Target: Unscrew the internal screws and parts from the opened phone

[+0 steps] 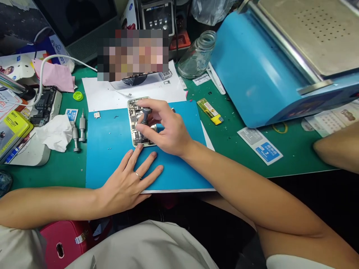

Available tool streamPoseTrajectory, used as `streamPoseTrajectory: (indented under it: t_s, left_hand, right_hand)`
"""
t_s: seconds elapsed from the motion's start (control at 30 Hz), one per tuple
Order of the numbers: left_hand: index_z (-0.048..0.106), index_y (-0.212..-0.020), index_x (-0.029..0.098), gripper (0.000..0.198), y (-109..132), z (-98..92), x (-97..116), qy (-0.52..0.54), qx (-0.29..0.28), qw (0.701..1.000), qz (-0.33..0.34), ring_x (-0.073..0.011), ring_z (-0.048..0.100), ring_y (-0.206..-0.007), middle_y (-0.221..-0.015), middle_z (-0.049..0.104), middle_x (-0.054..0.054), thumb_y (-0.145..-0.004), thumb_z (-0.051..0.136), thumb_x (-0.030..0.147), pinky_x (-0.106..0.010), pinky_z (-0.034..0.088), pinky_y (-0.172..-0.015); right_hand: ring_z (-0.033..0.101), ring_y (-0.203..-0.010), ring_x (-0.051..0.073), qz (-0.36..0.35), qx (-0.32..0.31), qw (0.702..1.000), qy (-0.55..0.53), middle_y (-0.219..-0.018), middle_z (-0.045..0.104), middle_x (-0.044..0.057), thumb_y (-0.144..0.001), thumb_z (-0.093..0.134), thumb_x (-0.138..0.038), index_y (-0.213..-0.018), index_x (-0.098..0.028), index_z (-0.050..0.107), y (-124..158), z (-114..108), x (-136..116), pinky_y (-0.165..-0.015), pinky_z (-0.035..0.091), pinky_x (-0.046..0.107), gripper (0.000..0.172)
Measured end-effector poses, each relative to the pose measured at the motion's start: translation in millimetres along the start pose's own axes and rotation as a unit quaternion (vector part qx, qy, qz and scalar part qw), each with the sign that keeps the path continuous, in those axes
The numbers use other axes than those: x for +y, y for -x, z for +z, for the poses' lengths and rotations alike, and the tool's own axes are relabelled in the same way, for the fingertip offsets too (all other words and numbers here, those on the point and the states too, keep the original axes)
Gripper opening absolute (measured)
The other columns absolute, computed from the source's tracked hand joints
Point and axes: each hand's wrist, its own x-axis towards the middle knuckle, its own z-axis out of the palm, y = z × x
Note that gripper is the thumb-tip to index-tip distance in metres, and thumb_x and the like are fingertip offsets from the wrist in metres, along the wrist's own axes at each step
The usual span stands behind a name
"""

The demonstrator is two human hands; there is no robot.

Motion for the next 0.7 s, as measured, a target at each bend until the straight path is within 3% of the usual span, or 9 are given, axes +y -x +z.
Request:
streamPoseTrajectory:
  t_s: [0.2, 0.33, 0.4, 0.5, 0.6, 0.7]
  left_hand:
    - [0.034, -0.156, 0.016, 0.086, 3.8, 2.5, -0.7, 0.024, 0.013, 1.000, 0.009, -0.0526, 0.021, -0.150, -0.163, 0.029, -0.018, -0.086, 0.069, 0.054, -0.059, 0.019, -0.120]
    - [0.033, -0.156, 0.016, 0.086, 7.7, 5.5, -1.1, 0.040, 0.020, 0.999, 0.007, -0.0482, 0.020, -0.151, -0.164, 0.027, -0.019, -0.086, 0.068, 0.052, -0.057, 0.018, -0.120]
    - [0.032, -0.156, 0.015, 0.085, 9.6, 6.9, -1.2, 0.048, 0.022, 0.999, 0.008, -0.0469, 0.020, -0.151, -0.164, 0.026, -0.019, -0.087, 0.068, 0.051, -0.056, 0.019, -0.120]
    - [0.033, -0.156, 0.015, 0.083, 11.5, 10.6, -0.3, 0.057, 0.029, 0.998, 0.011, -0.0461, 0.021, -0.151, -0.164, 0.026, -0.020, -0.088, 0.066, 0.049, -0.057, 0.018, -0.120]
    - [0.034, -0.156, 0.016, 0.079, 12.7, 16.3, 1.4, 0.068, 0.025, 0.997, 0.011, -0.0448, 0.026, -0.150, -0.163, 0.029, -0.019, -0.090, 0.063, 0.047, -0.057, 0.018, -0.120]
    - [0.037, -0.156, 0.016, 0.078, 14.2, 20.5, 3.1, 0.075, 0.024, 0.997, 0.003, -0.0432, 0.034, -0.145, -0.160, 0.035, -0.017, -0.089, 0.064, 0.046, -0.056, 0.023, -0.119]
  right_hand:
    - [0.075, -0.079, 0.016, -0.039, 0.100, 0.994, 0.035, -0.101, 0.075, 0.002, -0.089, 0.072, -0.024, -0.140, -0.030, 0.047, -3.8, -3.9, 4.4, -0.064, 0.060, 0.027, 0.056]
    - [0.075, -0.081, 0.018, -0.060, 0.136, 0.986, 0.075, -0.099, 0.078, 0.003, -0.089, 0.072, -0.018, -0.132, -0.033, 0.058, -2.8, -10.1, 6.5, -0.058, 0.057, 0.027, 0.047]
    - [0.076, -0.091, 0.021, -0.087, 0.078, 0.983, 0.138, -0.105, 0.077, 0.004, -0.090, 0.068, -0.016, -0.128, -0.031, 0.062, -4.2, -10.8, 1.0, -0.070, 0.062, 0.033, 0.041]
    - [0.074, -0.101, 0.022, -0.215, -0.068, 0.954, 0.199, -0.111, 0.076, 0.004, -0.093, 0.060, -0.014, -0.127, -0.030, 0.063, -15.0, -2.8, -19.2, -0.083, 0.062, 0.036, 0.038]
    - [0.071, -0.093, 0.017, -0.309, -0.185, 0.899, 0.248, -0.111, 0.074, 0.003, -0.099, 0.049, -0.018, -0.117, -0.029, 0.065, -34.9, 21.3, -46.1, -0.074, 0.058, 0.031, 0.026]
    - [0.065, -0.084, 0.019, -0.366, -0.303, 0.819, 0.322, -0.112, 0.072, 0.008, -0.100, 0.049, -0.020, -0.103, -0.019, 0.066, -54.0, 57.5, -66.5, -0.060, 0.048, 0.031, 0.018]
